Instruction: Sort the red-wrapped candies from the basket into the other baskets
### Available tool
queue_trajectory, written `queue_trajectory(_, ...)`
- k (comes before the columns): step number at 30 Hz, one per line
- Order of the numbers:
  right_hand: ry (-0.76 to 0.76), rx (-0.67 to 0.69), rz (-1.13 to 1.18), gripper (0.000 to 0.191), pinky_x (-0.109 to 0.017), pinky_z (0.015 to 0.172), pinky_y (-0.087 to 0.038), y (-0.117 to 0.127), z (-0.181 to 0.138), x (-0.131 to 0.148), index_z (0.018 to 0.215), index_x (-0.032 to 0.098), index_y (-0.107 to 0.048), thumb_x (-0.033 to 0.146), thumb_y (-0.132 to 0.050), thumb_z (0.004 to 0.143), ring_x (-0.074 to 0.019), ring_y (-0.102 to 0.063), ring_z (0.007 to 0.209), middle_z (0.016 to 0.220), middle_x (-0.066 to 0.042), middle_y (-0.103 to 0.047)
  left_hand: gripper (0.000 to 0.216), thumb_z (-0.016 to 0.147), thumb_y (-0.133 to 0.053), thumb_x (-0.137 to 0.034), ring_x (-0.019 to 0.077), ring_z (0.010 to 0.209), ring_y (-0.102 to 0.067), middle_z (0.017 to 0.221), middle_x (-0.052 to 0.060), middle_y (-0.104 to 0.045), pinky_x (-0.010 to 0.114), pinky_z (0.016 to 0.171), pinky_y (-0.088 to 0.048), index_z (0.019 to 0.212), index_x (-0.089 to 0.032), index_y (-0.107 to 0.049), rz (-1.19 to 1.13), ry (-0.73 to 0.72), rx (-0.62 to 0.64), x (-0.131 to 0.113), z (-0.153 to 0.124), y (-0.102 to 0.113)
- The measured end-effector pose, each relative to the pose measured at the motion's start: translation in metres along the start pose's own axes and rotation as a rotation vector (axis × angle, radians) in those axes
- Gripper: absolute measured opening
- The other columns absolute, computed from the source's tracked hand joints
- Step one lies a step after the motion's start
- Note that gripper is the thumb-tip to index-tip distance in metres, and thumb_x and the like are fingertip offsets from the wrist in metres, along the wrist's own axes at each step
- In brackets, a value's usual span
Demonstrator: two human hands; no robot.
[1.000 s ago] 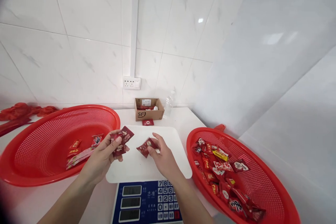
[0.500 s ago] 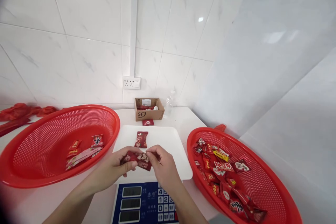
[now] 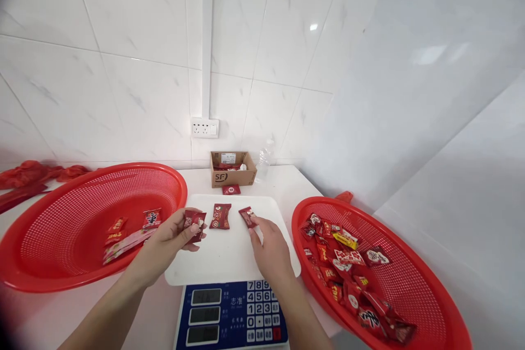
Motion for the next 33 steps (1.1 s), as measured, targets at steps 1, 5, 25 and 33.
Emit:
queue_trajectory(1,0.068,0.022,-0.067,0.033,-0.049,0.1,-0.039,-0.002,0.0,0.004,0.112,0.02,-0.063,0.029,-0.048,0.083,-0.0276,-0.054,0.114,0.119,-0.01,-0.063,0.028,0.083,-0.055,-0.043,0.0155,0.08,-0.058,0.082,0.001,-0.059,0.028,0.067,-0.053,0.1,-0.021,-0.054,0.004,-0.002,-0.002,-0.001,0.0,0.0)
queue_trajectory(5,0.196,0.147,-0.221,0.036,-0.051,0.106,-0.034,-0.015,0.001,0.015,0.118,0.019,-0.061,0.026,-0.046,0.087,-0.0282,-0.042,0.128,0.13,-0.01,-0.057,0.031,0.081,-0.057,-0.042,0.016,0.079,-0.058,0.084,0.002,-0.06,0.029,0.067,-0.053,0.103,-0.02,-0.055,0.011,-0.019,-0.039,-0.001,0.001,0.001)
queue_trajectory(25,0.266,0.361,-0.236,0.009,-0.039,0.085,-0.045,-0.034,0.001,0.054,0.087,0.02,-0.061,0.02,-0.062,0.078,-0.0246,-0.058,0.096,0.1,-0.007,-0.062,0.042,0.08,-0.039,-0.007,0.0293,0.135,-0.031,0.132,0.007,-0.052,0.051,0.107,-0.029,0.094,-0.027,-0.073,0.674,-0.377,-0.024,0.025,0.011,0.002)
queue_trajectory(33,0.16,0.233,-0.107,0.025,-0.041,0.081,-0.043,-0.037,0.002,0.037,0.09,0.021,-0.055,0.005,-0.047,0.072,-0.026,-0.054,0.098,0.103,-0.008,-0.055,0.04,0.083,-0.041,-0.008,0.0287,0.134,-0.032,0.131,0.008,-0.054,0.052,0.106,-0.032,0.111,-0.025,-0.065,0.779,-0.365,0.016,0.034,0.01,0.001)
Point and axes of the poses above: each hand's wrist, its own z-axis towards the middle knuckle, its own y-axis out of the back of the hand, x = y × z, the point moved 3 cm from there along z, towards the middle knuckle
